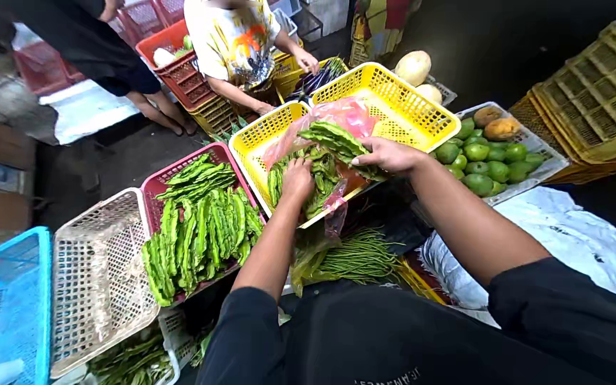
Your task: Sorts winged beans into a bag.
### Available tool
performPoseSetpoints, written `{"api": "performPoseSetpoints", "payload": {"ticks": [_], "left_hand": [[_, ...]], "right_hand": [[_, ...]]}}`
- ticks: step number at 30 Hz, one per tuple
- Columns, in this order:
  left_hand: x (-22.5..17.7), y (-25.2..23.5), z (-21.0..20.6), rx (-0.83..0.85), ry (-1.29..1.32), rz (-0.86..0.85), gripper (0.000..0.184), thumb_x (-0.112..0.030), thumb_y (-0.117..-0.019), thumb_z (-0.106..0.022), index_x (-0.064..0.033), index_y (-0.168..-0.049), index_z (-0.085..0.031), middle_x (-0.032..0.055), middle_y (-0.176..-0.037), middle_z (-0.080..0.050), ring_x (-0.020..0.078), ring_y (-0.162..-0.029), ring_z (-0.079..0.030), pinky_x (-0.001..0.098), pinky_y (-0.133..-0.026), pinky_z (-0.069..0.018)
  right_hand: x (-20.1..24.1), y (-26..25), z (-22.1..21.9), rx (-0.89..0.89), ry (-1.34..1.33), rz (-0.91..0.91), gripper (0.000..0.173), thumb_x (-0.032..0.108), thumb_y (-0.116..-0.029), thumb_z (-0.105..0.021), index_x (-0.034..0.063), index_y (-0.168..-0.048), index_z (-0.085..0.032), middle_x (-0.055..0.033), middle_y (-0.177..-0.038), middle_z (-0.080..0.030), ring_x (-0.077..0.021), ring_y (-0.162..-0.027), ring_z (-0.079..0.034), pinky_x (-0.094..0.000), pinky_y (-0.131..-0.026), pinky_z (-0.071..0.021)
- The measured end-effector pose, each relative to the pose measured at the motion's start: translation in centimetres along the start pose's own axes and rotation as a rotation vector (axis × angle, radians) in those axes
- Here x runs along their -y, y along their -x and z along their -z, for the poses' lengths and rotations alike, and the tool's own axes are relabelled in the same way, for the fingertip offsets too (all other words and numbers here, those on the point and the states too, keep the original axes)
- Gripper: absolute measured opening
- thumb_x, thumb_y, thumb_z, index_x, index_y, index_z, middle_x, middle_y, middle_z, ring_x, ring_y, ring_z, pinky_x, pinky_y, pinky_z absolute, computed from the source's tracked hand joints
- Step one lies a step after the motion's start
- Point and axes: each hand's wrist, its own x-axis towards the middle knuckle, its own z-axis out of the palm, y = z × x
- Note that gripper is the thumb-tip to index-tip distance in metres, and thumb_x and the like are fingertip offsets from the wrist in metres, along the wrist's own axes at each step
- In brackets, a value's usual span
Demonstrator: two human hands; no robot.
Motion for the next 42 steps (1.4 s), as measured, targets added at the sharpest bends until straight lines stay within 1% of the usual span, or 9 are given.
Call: {"api": "performPoseSetpoints", "payload": {"ticks": [5,9,14,17,22,29,33,37,42], "left_hand": [[0.5,0.5,0.4,-0.059,-0.023,-0.014,0.03,-0.021,-0.0946,-0.069,-0.0115,-0.122,-0.073,0.0142,-0.121,-0.07,0.0354,-0.119,-0.062,0.0589,-0.105,-0.0465],[-1.5,1.3,2.6,-0.097,0.138,0.432,0.036,-0.03,-0.0963,-0.067,-0.008,-0.125,-0.069,0.0209,-0.115,-0.071,0.0417,-0.11,-0.067,0.0664,-0.094,-0.052],[-3.9,-1.8,-0.4,-0.038,0.152,0.566,0.078,-0.05,-0.0888,-0.074,-0.0005,-0.145,-0.051,0.0283,-0.146,-0.051,0.0469,-0.134,-0.051,0.0675,-0.106,-0.0436],[-5.5,-2.7,-1.2,-0.002,0.082,0.55,0.072,-0.046,-0.0912,-0.072,-0.0018,-0.145,-0.052,0.0269,-0.142,-0.055,0.0457,-0.132,-0.053,0.0686,-0.106,-0.0426],[-4.3,-1.6,-2.2,-0.046,-0.057,0.526,0.051,-0.017,-0.088,-0.072,-0.0094,-0.137,-0.062,0.0258,-0.136,-0.059,0.0459,-0.123,-0.059,0.0688,-0.1,-0.0467],[-4.3,0.9,0.9,-0.083,-0.051,0.598,0.028,-0.019,-0.0931,-0.065,-0.0055,-0.117,-0.071,0.0205,-0.121,-0.068,0.0408,-0.113,-0.066,0.0652,-0.092,-0.0538],[-6.9,8.3,5.6,-0.285,0.168,0.594,0.023,-0.023,-0.0931,-0.063,-0.0096,-0.11,-0.07,0.0147,-0.1,-0.073,0.0348,-0.094,-0.071,0.0619,-0.079,-0.0558],[-6.8,21.3,5.6,-0.331,0.655,0.477,0.017,-0.016,-0.0936,-0.064,-0.0087,-0.104,-0.074,0.0043,-0.098,-0.074,0.0148,-0.086,-0.071,0.0415,-0.08,-0.0608],[1.5,37.9,1.9,-0.254,0.917,0.979,0.019,-0.016,-0.0986,-0.06,-0.0021,-0.105,-0.072,0.0104,-0.098,-0.07,0.0168,-0.079,-0.067,0.038,-0.075,-0.0582]], "right_hand": [[-1.5,4.5,3.7,0.111,-0.203,0.055,0.029,0.005,-0.1002,-0.055,0.003,-0.128,-0.061,-0.0125,-0.099,-0.072,-0.0182,-0.077,-0.07,-0.0329,-0.071,-0.062],[-3.5,5.9,5.8,0.144,-0.39,0.083,0.025,0.01,-0.0985,-0.053,0.0041,-0.122,-0.062,-0.0113,-0.096,-0.073,-0.0168,-0.074,-0.071,-0.031,-0.066,-0.0626],[-4.5,4.9,6.7,0.144,-0.339,0.041,0.024,0.003,-0.1022,-0.045,0.0017,-0.121,-0.061,-0.0093,-0.09,-0.072,-0.0135,-0.067,-0.067,-0.0262,-0.062,-0.0585],[-4.3,4.9,7.0,0.118,-0.322,0.025,0.031,-0.003,-0.0985,-0.047,0.0049,-0.127,-0.056,-0.0083,-0.091,-0.07,-0.013,-0.069,-0.067,-0.0261,-0.065,-0.0583],[-3.5,3.1,4.3,0.049,0.096,0.083,0.037,0.013,-0.0895,-0.077,0.0042,-0.123,-0.063,-0.012,-0.094,-0.073,-0.0221,-0.077,-0.071,-0.0438,-0.072,-0.0619],[0.7,-4.2,-1.0,-0.008,0.72,-0.068,0.052,0.02,-0.0892,-0.07,0.0054,-0.136,-0.053,-0.0229,-0.111,-0.069,-0.0424,-0.103,-0.068,-0.0668,-0.084,-0.0535],[1.1,-5.0,-1.8,-0.001,0.926,-0.181,0.054,0.025,-0.0905,-0.069,0.0011,-0.137,-0.053,-0.0269,-0.114,-0.067,-0.046,-0.107,-0.067,-0.0677,-0.085,-0.0524],[-0.5,-5.1,-3.4,0.076,1.176,-0.175,0.055,0.04,-0.0911,-0.072,0.001,-0.128,-0.061,-0.0294,-0.108,-0.068,-0.0504,-0.102,-0.066,-0.0735,-0.081,-0.0508],[-1.1,-6.3,-6.0,0.25,1.529,-0.252,0.062,0.032,-0.0804,-0.084,-0.0039,-0.125,-0.061,-0.0352,-0.113,-0.065,-0.0568,-0.109,-0.062,-0.0766,-0.086,-0.0473]]}}
